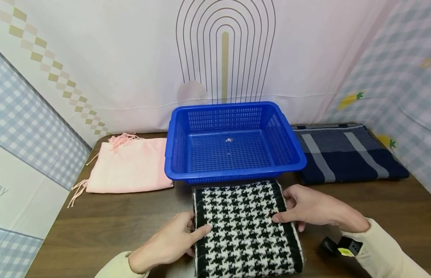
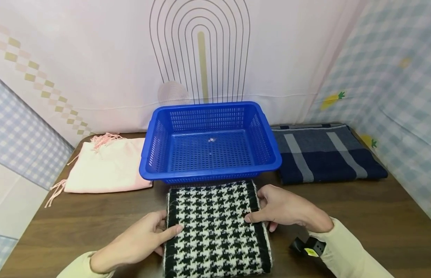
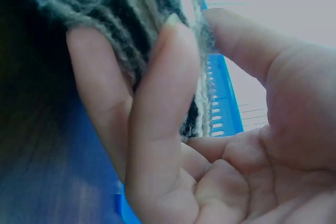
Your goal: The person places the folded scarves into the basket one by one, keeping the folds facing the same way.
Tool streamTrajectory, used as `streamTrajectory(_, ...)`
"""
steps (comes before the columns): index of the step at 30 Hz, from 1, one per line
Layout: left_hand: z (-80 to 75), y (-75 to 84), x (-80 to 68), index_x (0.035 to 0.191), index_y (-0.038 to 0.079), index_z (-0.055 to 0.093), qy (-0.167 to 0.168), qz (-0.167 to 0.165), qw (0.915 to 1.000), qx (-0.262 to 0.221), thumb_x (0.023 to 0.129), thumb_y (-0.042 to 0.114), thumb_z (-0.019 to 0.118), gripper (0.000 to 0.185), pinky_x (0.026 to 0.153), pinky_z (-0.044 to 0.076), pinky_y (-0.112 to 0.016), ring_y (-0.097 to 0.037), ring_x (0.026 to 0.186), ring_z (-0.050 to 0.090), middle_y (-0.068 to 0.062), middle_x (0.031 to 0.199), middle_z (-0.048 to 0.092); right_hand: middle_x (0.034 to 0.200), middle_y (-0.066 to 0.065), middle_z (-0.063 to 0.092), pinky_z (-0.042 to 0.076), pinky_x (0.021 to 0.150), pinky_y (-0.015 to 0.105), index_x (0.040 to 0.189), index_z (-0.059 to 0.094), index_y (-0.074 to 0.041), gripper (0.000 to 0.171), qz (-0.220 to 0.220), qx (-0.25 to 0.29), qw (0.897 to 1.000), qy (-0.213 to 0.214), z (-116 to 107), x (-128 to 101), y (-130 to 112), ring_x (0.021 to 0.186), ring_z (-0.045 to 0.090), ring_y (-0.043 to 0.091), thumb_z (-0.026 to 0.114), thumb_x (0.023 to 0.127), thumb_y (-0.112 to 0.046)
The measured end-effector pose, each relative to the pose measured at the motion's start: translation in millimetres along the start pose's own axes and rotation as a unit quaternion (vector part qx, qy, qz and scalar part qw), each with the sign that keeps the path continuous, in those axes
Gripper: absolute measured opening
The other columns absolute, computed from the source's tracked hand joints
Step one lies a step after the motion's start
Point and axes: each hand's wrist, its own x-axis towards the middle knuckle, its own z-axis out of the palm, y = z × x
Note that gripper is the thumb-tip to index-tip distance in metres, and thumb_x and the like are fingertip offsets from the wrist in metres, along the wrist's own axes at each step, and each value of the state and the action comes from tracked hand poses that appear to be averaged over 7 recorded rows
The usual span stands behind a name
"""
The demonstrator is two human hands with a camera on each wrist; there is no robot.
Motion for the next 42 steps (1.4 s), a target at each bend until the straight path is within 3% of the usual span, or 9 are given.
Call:
streamTrajectory(9,-0.8,6.3,-5.4,0.123,-0.004,0.059,-0.001,0.006,1.0,0.001,0.101,0.033,0.065,0.044,0.058,0.059,-0.034,-0.019,0.064,0.07,-0.008,0.09,0.077,0.059,-0.007,0.034,0.057,0.054,0.037,0.079,0.036,-0.013,0.051,-0.004,0.005,1.0,-0.006,-4,-10,-6,0.047,0.05,0.009,0.08,0.088,-0.036)
streamTrajectory(20,-1.7,11.5,-8.5,0.126,-0.003,0.058,-0.007,0.017,0.9998,-0.007,0.101,0.037,0.064,0.048,0.06,0.06,-0.033,-0.019,0.066,0.071,-0.008,0.093,0.077,0.061,-0.007,0.036,0.056,0.053,0.035,0.08,0.035,-0.013,0.049,-0.016,-0.004,1.0,-0.006,-9,-17,-9,0.047,0.049,0.008,0.079,0.09,-0.035)
streamTrajectory(42,-7.5,25.3,-20.8,0.13,-0.003,0.056,-0.009,0.023,0.9994,-0.026,0.101,0.036,0.064,0.049,0.06,0.06,-0.034,-0.018,0.076,0.073,-0.007,0.092,0.076,0.061,-0.007,0.03,0.043,0.048,0.031,0.079,0.029,-0.014,0.049,-0.064,-0.002,0.998,-0.007,-12,-31,-17,0.046,0.041,0.008,0.073,0.095,-0.028)
